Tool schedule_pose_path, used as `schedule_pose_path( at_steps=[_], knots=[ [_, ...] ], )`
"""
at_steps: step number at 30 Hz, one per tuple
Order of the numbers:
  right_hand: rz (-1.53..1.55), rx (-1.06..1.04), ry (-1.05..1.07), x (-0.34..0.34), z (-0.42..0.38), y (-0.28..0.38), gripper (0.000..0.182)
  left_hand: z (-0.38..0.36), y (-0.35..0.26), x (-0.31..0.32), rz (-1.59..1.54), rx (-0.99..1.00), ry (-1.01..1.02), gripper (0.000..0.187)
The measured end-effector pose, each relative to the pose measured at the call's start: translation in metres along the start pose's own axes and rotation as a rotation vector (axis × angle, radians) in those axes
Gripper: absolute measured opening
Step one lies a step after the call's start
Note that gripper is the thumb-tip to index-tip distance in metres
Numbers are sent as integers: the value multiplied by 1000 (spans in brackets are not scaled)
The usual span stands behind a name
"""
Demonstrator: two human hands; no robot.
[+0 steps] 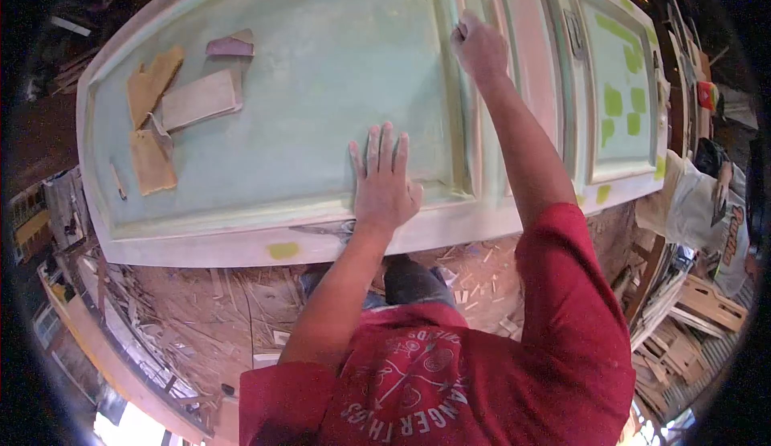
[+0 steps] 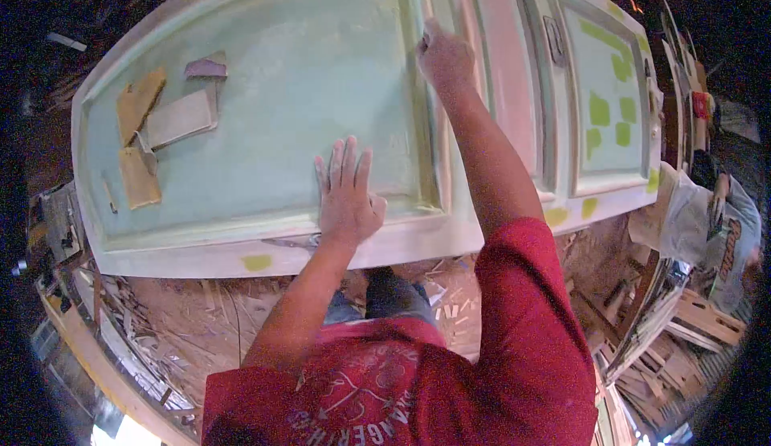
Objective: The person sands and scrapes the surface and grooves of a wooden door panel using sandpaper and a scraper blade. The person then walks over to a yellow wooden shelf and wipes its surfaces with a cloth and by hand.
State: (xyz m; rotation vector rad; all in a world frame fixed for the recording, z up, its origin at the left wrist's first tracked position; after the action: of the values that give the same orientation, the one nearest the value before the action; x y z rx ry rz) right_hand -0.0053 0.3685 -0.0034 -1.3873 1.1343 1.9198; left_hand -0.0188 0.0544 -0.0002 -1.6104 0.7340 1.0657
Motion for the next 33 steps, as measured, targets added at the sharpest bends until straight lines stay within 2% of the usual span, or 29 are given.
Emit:
schedule_pose_path(
  at_steps=[2, 4, 6, 9, 15, 17, 20, 22, 24, 27, 29, 31, 33],
  knots=[
    [41, 53, 56, -5, -12, -4, 15, -1, 0, 3, 3, 8, -2, 95],
    [-29, 79, 163, -10, -68, -16, 13, -1, -1, 1, -28, 0, 2, 95],
    [35, 81, 157, -28, -123, -17, 12, 1, -1, 1, -53, 5, 4, 96],
    [8, -55, 88, -26, -98, -13, 11, -1, 1, 2, -56, 5, 14, 98],
    [42, -135, -164, 33, 138, 9, 9, 1, 3, 2, -55, -15, 92, 102],
    [-171, -186, -239, 45, 189, 18, 14, 2, 1, -1, -87, -33, 145, 104],
    [44, -149, -245, 50, 183, 10, 14, 1, 2, 1, -68, -15, 130, 106],
    [110, -78, -203, 48, 122, -6, 13, -1, 2, 1, -93, -11, 101, 106],
    [175, 7, 35, 25, 63, -7, 10, 3, 4, 2, -86, -7, 73, 106],
    [114, -97, -1, 23, 72, -5, 9, 1, 2, 2, -57, 0, 81, 107],
    [128, -104, -73, 35, 129, 2, 8, 1, 1, 0, -60, -9, 85, 107],
    [-38, -107, -154, 56, 197, 7, 10, 1, 1, 1, -97, -24, 120, 107],
    [73, 8, -113, 66, 213, 4, 13, 2, 6, 0, -92, -26, 140, 107]
  ],
)
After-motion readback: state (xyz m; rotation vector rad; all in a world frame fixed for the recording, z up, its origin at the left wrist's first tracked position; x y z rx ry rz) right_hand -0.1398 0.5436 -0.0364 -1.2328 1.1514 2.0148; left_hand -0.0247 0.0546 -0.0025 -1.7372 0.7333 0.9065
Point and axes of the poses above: each hand's wrist, its own z-axis towards the middle knuckle, its own x-axis out of the palm, y = z × x, the point moved 6 cm from there along z, towards the middle knuckle, and after that the axes turned 8 degrees about x, right-handed, at the moved point
